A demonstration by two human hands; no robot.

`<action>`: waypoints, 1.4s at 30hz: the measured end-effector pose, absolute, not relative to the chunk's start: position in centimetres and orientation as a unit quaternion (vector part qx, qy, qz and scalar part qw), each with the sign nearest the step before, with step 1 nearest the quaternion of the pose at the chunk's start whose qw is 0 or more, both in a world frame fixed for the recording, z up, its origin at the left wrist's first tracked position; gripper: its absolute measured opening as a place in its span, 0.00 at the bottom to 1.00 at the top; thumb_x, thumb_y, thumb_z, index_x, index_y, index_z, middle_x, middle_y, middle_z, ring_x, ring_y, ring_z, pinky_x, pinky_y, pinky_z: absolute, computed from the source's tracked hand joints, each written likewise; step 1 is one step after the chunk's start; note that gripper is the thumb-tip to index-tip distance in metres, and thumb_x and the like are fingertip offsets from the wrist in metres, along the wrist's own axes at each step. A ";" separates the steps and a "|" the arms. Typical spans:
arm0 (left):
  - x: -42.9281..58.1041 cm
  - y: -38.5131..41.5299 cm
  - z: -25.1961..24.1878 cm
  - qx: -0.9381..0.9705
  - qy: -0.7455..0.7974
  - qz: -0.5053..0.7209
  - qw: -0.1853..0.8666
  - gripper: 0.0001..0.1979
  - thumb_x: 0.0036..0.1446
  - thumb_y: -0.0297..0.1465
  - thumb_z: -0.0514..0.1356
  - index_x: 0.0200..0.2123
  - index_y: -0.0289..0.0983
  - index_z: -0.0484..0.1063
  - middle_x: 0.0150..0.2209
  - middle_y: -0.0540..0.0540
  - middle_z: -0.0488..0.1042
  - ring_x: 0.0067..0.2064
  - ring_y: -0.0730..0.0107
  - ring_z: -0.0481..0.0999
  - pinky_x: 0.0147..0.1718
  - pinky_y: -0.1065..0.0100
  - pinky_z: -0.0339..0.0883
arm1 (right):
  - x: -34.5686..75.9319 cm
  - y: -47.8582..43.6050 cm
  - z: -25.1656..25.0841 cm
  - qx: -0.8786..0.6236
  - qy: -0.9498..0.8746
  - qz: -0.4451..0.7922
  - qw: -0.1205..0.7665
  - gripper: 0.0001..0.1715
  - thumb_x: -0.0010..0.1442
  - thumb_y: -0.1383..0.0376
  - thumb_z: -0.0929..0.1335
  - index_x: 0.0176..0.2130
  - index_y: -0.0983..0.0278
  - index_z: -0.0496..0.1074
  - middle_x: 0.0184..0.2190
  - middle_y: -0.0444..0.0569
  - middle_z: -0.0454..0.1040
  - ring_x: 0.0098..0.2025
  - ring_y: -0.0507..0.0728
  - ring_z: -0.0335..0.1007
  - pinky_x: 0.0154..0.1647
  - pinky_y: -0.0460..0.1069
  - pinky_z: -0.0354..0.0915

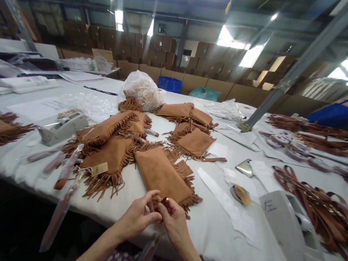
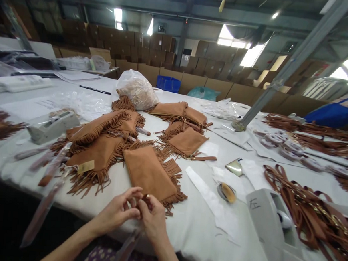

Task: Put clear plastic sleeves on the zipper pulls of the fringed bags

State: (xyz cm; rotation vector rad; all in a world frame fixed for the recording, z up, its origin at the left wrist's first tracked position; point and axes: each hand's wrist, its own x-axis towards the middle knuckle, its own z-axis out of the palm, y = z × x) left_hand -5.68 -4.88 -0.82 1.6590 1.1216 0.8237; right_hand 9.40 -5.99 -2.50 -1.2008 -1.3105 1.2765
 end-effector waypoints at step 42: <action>0.0 -5.9 -9.2 0.585 0.571 0.352 0.457 0.22 0.51 0.47 0.58 0.43 0.39 0.74 0.27 0.51 0.79 0.32 0.66 0.79 0.29 0.76 0.71 | 39.6 -0.6 -4.1 -0.825 -0.556 0.077 0.063 0.16 0.64 0.67 0.59 0.44 0.65 0.74 0.39 0.52 0.77 0.42 0.56 0.71 0.42 0.46 0.61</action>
